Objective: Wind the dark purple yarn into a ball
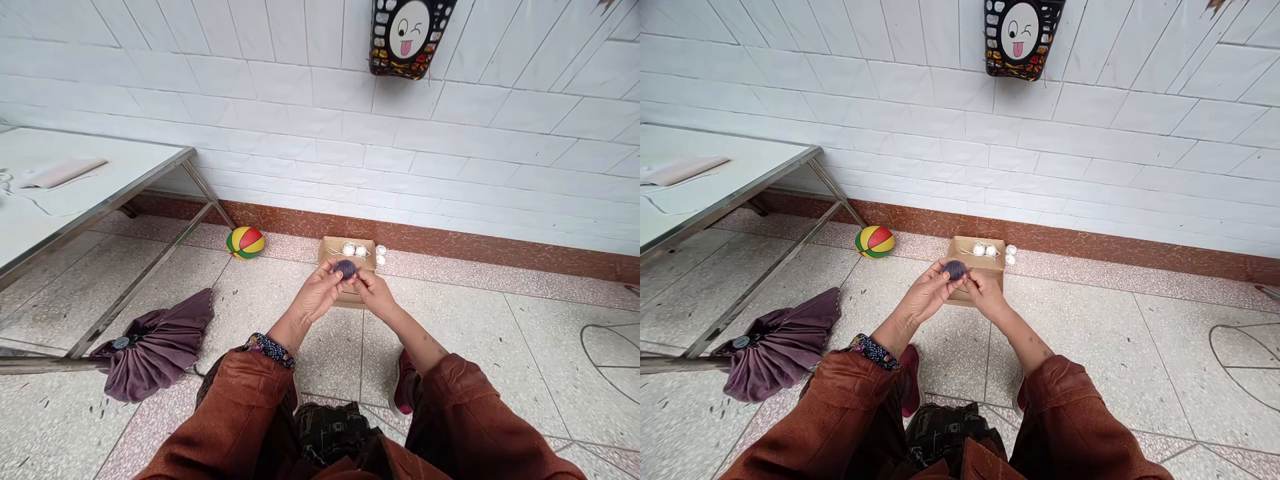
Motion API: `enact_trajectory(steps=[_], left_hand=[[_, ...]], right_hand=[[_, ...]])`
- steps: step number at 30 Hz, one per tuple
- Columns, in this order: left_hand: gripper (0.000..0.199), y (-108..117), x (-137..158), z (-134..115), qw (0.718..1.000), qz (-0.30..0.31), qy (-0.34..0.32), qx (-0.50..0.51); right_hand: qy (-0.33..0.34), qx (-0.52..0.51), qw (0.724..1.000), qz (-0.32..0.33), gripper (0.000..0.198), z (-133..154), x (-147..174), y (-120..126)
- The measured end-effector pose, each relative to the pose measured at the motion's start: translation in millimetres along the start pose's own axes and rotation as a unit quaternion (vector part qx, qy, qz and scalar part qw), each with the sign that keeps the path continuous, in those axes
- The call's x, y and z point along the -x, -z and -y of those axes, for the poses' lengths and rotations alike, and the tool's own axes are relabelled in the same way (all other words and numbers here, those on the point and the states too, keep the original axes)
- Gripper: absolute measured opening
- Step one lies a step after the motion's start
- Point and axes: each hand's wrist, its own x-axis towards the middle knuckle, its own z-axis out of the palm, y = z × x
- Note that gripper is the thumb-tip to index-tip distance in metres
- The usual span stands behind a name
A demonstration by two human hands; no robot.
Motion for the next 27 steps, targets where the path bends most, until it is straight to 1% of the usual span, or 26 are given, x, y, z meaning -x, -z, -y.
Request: enact_trajectory(steps=[6,10,13,15,16,18,21,24,26,27], left_hand=[[0.04,4.3,-2.4,0.5,0.999,-0.014,-0.015,-0.036],[0.04,8.7,-5.5,3.4,0.994,-0.046,-0.03,-0.091],[0.04,10.5,-8.0,3.7,0.976,-0.092,-0.071,-0.184],[0.04,11.2,-8.9,3.3,0.959,-0.112,-0.089,-0.245],[0.039,11.4,-9.0,3.3,0.952,-0.115,-0.092,-0.268],[0.038,11.2,-8.1,3.9,0.945,-0.101,-0.079,-0.301],[0.035,8.9,-4.5,5.6,0.945,-0.038,-0.035,-0.324],[0.033,4.6,0.2,5.7,0.952,0.029,0.032,-0.302],[0.033,1.9,2.8,4.9,0.956,0.054,0.063,-0.282],[0.033,0.8,3.8,4.5,0.957,0.063,0.068,-0.273]], right_hand=[[0.024,0.043,0.999,0.012,0.019,-7.8,1.0,0.5],[0.068,0.074,0.994,0.044,0.016,-5.6,3.6,2.0],[0.108,0.078,0.988,0.078,0.014,2.1,6.1,6.1],[0.126,0.075,0.986,0.077,0.013,6.7,6.7,11.7],[0.132,0.074,0.986,0.065,0.013,8.1,6.4,15.1],[0.138,0.075,0.987,0.03,0.013,8.8,4.9,22.4],[0.142,0.083,0.986,-0.017,0.014,5.6,1.5,31.2],[0.142,0.081,0.985,-0.048,0.014,1.1,-1.4,34.9],[0.132,0.075,0.986,-0.062,0.015,-1.3,-2.9,34.7],[0.123,0.071,0.988,-0.067,0.016,-2.2,-3.6,33.8]])
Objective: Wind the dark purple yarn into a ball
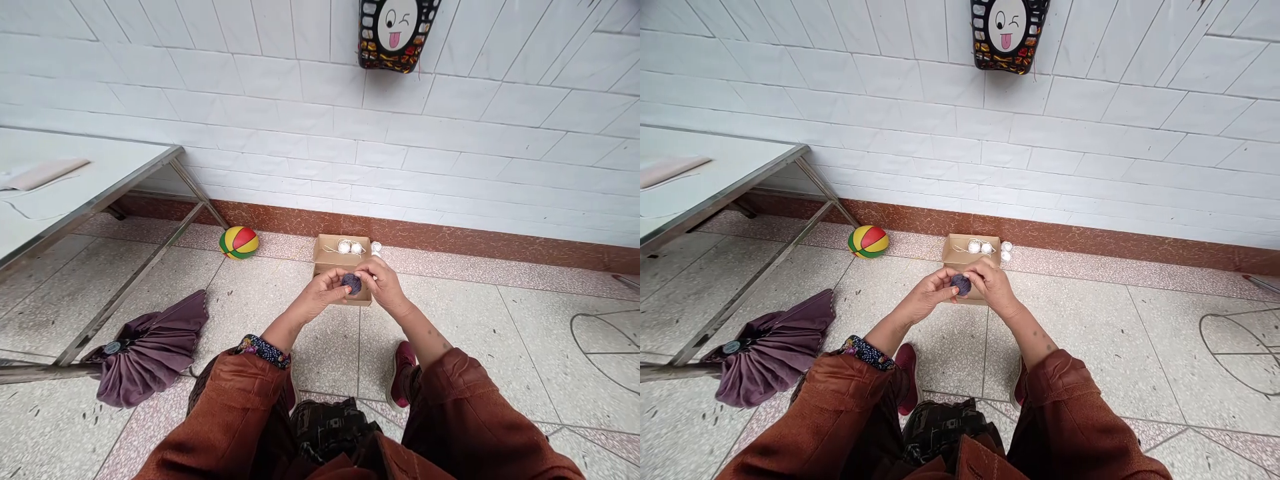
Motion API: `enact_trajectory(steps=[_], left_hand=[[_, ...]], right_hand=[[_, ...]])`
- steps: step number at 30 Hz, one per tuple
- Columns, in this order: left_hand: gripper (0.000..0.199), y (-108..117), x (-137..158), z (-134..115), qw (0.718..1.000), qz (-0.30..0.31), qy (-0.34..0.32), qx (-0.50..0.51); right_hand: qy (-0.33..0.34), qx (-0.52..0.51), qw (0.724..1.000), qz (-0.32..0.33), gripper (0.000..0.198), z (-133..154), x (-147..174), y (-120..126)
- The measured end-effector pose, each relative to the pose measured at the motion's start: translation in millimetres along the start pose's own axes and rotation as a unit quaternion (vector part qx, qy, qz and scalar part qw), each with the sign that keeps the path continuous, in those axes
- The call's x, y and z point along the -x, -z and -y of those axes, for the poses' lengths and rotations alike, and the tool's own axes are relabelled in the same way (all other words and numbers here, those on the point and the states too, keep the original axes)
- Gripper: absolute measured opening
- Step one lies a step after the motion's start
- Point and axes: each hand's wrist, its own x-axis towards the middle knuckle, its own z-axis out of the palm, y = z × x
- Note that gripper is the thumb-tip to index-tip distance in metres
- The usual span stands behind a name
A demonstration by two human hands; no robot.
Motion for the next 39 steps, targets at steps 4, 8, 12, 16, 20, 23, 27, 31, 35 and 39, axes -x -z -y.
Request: enact_trajectory(steps=[4,8,12,16,20,23,27,31,35,39], left_hand=[[0.032,-2.5,1.8,-0.8,0.997,0.02,-0.016,0.068],[0.045,-5.0,2.6,-0.1,0.984,0.032,-0.024,0.175],[0.052,-2.8,2.4,-2.5,0.974,0.003,-0.04,0.225],[0.043,8.8,-0.3,-7.4,0.969,-0.068,-0.066,0.227],[0.04,22.3,-4.0,-9.2,0.968,-0.163,-0.081,0.171],[0.037,25.5,-6.3,-7.0,0.97,-0.215,-0.08,0.075],[0.036,16.9,-7.3,-0.5,0.978,-0.198,-0.062,-0.032],[0.034,1.9,-5.0,7.7,0.996,-0.08,-0.021,-0.011],[0.035,-7.9,-3.4,11.5,0.999,-0.002,-0.004,0.052],[0.04,-9.9,-3.7,8.9,0.993,-0.003,-0.005,0.117]], right_hand=[[-0.071,-0.021,0.997,-0.016,0.019,-2.3,1.1,-10.1],[-0.151,-0.062,0.986,-0.026,0.019,-1.7,6.8,-26.6],[-0.183,-0.084,0.979,0.013,0.019,1.2,15.9,-41.7],[-0.182,-0.099,0.972,0.109,0.021,2.3,24.2,-51.0],[-0.087,-0.019,0.983,0.163,0.021,10.4,25.2,-45.0],[0.004,0.007,0.986,0.164,0.02,22.2,20.4,-31.4],[0.04,-0.006,0.992,0.119,0.019,28.7,12.6,-14.7],[0.004,0.006,0.999,0.046,0.019,17.6,6.2,-5.1],[-0.057,0.006,0.998,-0.003,0.018,3.4,2.2,-2.3],[-0.109,-0.034,0.993,0.002,0.018,-3.5,4.2,-7.7]])
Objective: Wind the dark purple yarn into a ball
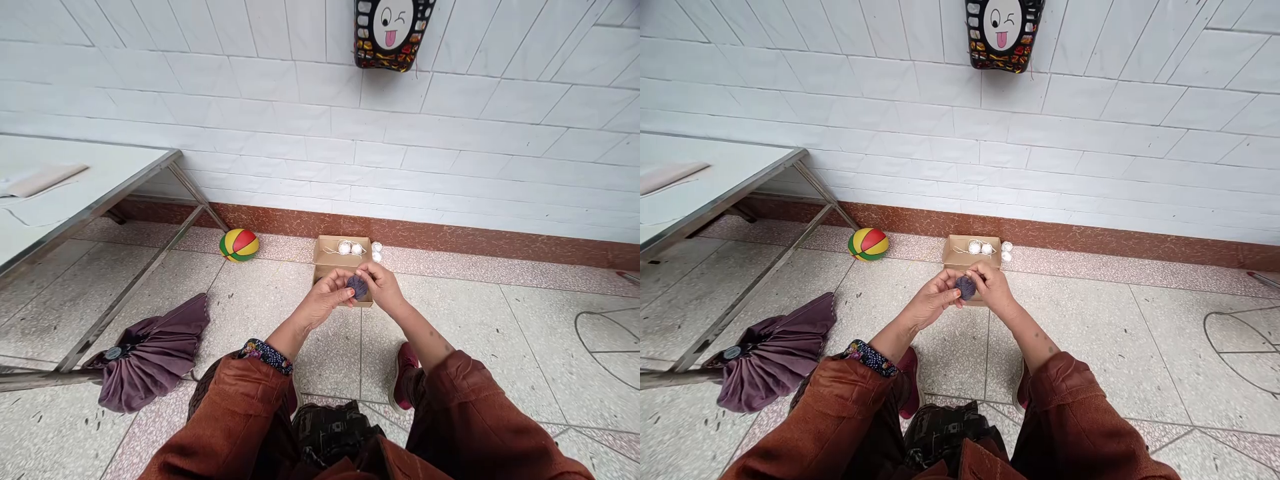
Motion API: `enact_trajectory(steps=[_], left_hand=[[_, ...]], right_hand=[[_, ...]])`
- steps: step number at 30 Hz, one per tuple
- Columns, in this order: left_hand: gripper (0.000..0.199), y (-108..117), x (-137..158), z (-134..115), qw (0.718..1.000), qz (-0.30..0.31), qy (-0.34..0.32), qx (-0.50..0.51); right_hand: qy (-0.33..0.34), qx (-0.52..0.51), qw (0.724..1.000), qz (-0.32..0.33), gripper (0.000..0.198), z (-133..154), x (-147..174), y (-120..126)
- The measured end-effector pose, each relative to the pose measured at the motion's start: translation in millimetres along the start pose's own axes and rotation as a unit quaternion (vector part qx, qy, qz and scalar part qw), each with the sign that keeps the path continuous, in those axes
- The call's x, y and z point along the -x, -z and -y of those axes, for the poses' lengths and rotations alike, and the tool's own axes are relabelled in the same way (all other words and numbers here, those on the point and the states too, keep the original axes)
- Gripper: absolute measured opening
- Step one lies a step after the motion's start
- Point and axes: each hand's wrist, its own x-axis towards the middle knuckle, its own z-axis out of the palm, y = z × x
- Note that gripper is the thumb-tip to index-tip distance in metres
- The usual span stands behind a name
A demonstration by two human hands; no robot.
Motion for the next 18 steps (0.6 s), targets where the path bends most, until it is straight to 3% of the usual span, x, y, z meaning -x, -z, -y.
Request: enact_trajectory(steps=[3,8,13,18], left_hand=[[0.044,0.5,0.0,-3.5,0.999,-0.007,-0.004,0.043],[0.031,6.0,-0.6,-6.5,0.995,-0.057,-0.016,0.076],[0.03,12.2,-3.4,-6.9,0.988,-0.13,-0.035,0.074],[0.032,11.9,-6.7,-1.8,0.985,-0.168,-0.039,0.003]], right_hand=[[-0.018,0.005,0.999,0.036,0.017,-5.2,4.7,-7.3],[-0.009,0.029,0.996,0.089,0.015,-10.9,11.6,-17.0],[0.05,0.047,0.988,0.135,0.019,-1.7,14.3,-13.7],[0.11,0.078,0.97,0.204,0.02,14.8,16.9,-3.0]])
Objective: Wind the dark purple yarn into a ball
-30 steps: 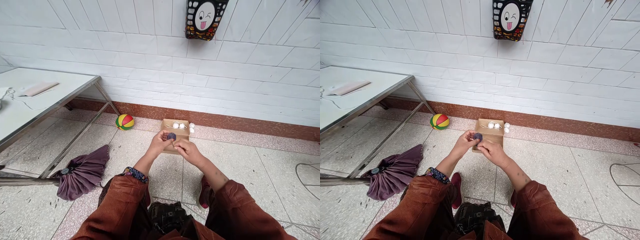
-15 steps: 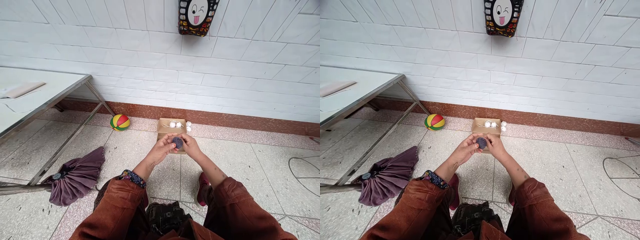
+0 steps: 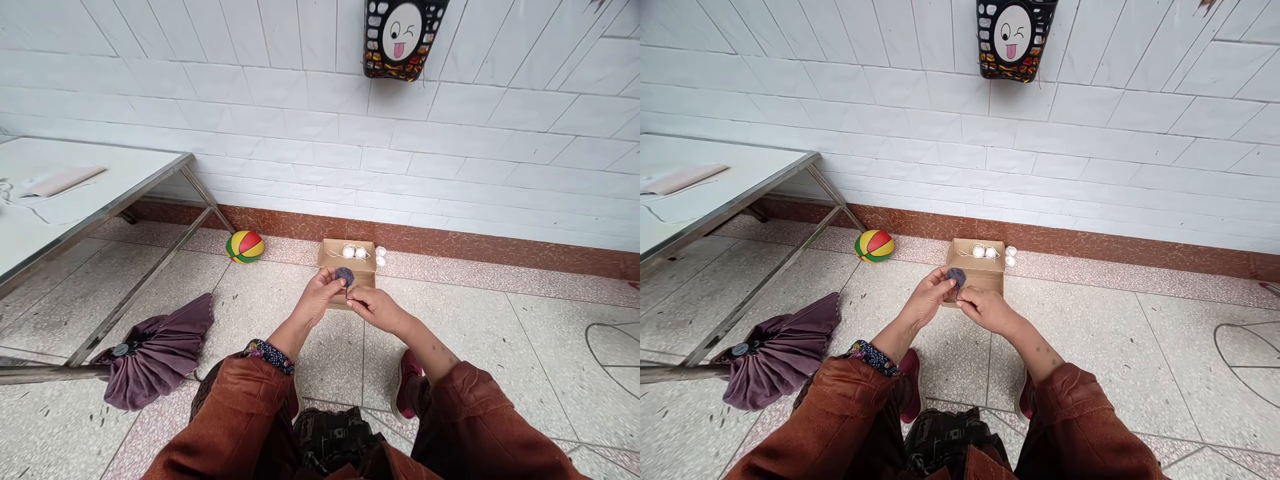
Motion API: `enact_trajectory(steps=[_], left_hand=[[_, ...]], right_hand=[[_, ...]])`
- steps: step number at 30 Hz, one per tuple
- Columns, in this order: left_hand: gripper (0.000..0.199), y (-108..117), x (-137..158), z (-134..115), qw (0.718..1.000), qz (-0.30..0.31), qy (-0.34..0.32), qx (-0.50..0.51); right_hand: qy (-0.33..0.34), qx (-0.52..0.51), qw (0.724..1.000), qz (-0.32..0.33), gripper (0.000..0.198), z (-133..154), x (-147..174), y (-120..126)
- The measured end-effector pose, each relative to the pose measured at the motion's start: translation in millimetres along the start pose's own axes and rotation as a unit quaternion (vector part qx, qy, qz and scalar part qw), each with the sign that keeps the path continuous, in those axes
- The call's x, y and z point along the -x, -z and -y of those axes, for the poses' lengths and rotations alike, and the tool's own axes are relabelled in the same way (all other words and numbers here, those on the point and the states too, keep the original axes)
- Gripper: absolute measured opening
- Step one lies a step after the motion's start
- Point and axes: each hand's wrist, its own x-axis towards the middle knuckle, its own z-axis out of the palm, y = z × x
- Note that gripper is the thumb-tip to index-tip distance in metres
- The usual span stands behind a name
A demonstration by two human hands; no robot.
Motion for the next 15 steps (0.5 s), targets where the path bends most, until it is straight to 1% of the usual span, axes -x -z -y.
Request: enact_trajectory(steps=[2,5,9,12,14,15], left_hand=[[0.032,-2.0,0.0,2.8,0.999,-0.003,-0.008,-0.048],[0.031,-4.7,1.1,5.1,0.994,0.008,-0.015,-0.105],[0.027,-5.6,4.7,5.7,0.992,0.044,0.012,-0.12],[0.033,-5.9,7.4,5.3,0.991,0.103,0.041,-0.072],[0.044,-6.4,7.8,3.9,0.99,0.132,0.052,-0.001],[0.049,-6.4,7.2,2.7,0.988,0.138,0.054,0.034]], right_hand=[[0.012,-0.011,1.0,-0.01,0.018,4.8,0.3,6.1],[0.016,-0.029,0.997,-0.063,0.017,6.0,-1.0,15.0],[-0.008,-0.023,0.99,-0.142,0.02,-8.0,-5.7,19.6],[-0.055,-0.022,0.98,-0.19,0.021,-22.6,-10.4,13.4],[-0.092,-0.032,0.973,-0.209,0.021,-28.9,-12.7,4.4],[-0.107,-0.038,0.971,-0.209,0.022,-30.4,-13.3,-1.2]])
